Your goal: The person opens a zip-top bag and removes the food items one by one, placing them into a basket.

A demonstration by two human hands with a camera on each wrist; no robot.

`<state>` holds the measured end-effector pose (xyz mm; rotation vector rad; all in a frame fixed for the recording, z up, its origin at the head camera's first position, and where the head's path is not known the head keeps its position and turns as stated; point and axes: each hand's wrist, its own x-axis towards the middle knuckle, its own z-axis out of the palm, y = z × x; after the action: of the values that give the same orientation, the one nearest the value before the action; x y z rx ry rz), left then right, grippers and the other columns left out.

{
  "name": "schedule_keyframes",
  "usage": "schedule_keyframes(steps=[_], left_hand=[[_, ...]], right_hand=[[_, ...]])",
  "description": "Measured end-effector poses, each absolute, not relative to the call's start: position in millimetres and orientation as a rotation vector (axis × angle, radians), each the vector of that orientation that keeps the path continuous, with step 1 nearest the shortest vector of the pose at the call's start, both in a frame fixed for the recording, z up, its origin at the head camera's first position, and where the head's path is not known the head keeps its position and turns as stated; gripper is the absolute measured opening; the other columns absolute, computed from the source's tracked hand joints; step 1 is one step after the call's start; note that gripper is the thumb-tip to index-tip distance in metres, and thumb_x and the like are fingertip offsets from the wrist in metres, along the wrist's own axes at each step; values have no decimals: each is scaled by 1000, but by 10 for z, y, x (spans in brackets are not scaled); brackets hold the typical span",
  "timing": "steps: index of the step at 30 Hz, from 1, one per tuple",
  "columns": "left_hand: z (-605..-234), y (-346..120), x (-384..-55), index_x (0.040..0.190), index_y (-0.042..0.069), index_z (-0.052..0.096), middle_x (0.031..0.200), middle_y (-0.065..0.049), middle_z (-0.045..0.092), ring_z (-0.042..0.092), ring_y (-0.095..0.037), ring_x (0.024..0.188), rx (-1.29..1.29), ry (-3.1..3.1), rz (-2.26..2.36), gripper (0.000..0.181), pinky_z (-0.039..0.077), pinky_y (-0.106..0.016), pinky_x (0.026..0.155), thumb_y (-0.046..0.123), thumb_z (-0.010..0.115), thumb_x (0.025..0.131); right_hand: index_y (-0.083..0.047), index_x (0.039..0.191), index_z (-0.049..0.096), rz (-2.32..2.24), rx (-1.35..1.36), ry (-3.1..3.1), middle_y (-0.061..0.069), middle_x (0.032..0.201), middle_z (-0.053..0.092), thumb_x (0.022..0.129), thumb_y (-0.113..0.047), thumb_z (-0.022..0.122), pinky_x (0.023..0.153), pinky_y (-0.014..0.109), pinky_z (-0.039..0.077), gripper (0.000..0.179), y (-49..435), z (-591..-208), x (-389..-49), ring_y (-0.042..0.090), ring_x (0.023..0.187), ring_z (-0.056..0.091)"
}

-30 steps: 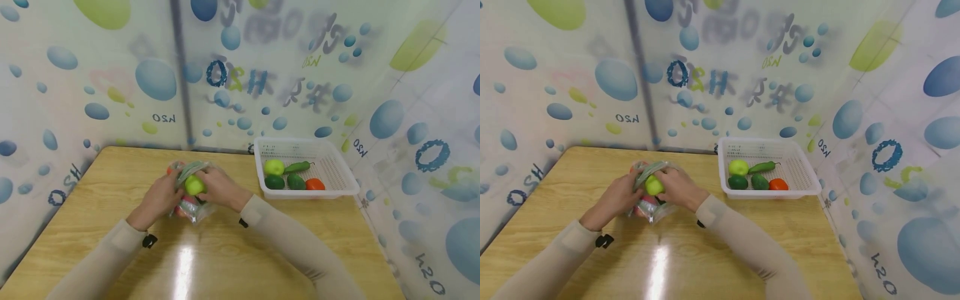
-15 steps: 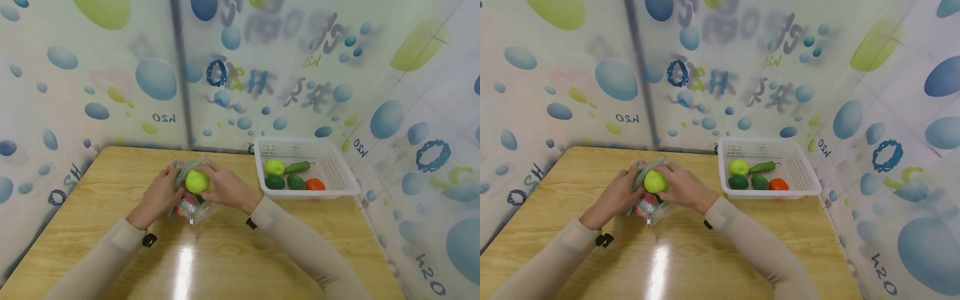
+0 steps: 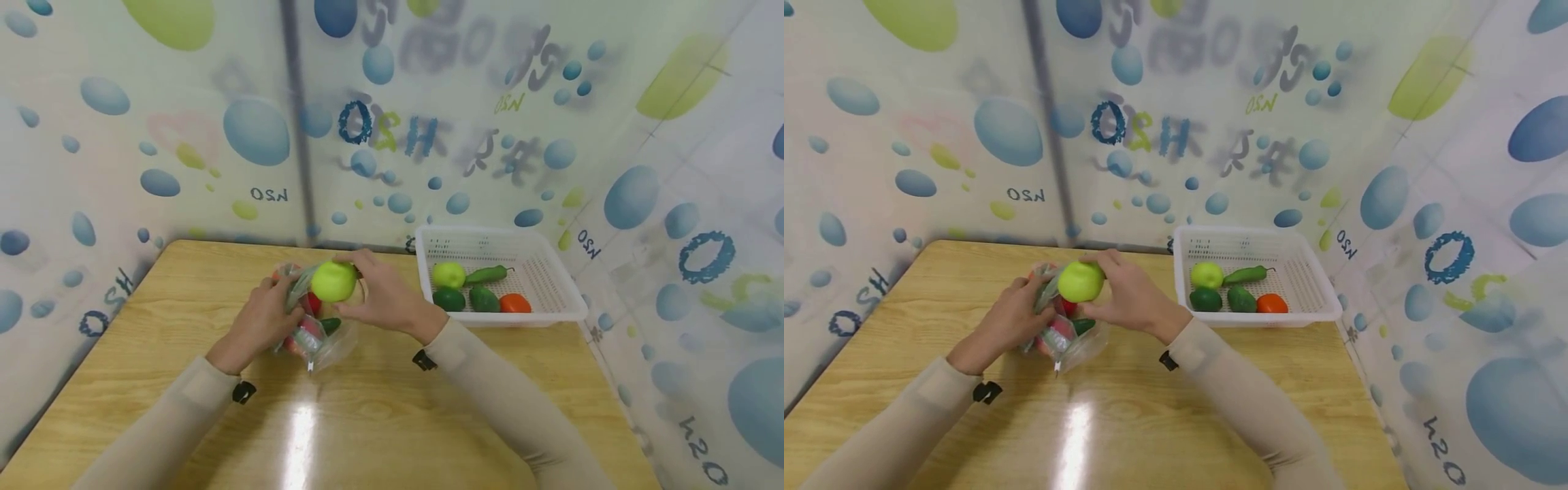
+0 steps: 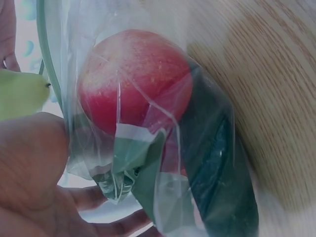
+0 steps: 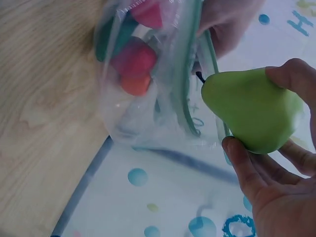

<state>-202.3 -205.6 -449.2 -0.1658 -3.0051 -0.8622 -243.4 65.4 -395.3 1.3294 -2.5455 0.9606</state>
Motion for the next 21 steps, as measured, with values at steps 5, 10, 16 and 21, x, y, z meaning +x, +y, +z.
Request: schedule_keyframes(steps=[5, 10, 16, 21], left_hand=[[-4511, -2070, -2041, 175, 5, 47, 169, -49, 42, 55, -73, 140, -164, -3002, -865, 78, 57, -85, 103, 21, 74, 105], [-4520, -2080, -2056, 174, 5, 49, 173, -47, 39, 51, -73, 144, -178, -2986, -886, 77, 51, -89, 108, 21, 79, 105], [-4530, -2093, -2090, 176, 10, 43, 176, -44, 35, 46, -73, 150, -203, -2978, -911, 84, 47, -90, 111, 19, 81, 102], [-4517, -2101, -2121, 180, 10, 36, 178, -46, 32, 43, -77, 152, -243, -2999, -894, 91, 47, -91, 113, 17, 79, 100]], right_hand=[[0, 158, 60, 1040, 1276, -2464, 17, 151, 70, 94, -16, 98, 110, 32, 66, 76, 811, -3853, -2482, 29, 132, 76], [-1, 158, 62, 1053, 1201, -2443, 18, 152, 71, 95, -17, 97, 107, 33, 68, 73, 997, -3839, -2535, 31, 132, 78], [-4, 159, 63, 1065, 1110, -2499, 17, 154, 71, 97, -18, 96, 108, 43, 69, 71, 1275, -3834, -2607, 35, 133, 78], [-4, 158, 64, 1019, 1034, -2550, 18, 152, 74, 98, -18, 95, 106, 47, 70, 68, 1583, -3798, -2715, 35, 130, 80]])
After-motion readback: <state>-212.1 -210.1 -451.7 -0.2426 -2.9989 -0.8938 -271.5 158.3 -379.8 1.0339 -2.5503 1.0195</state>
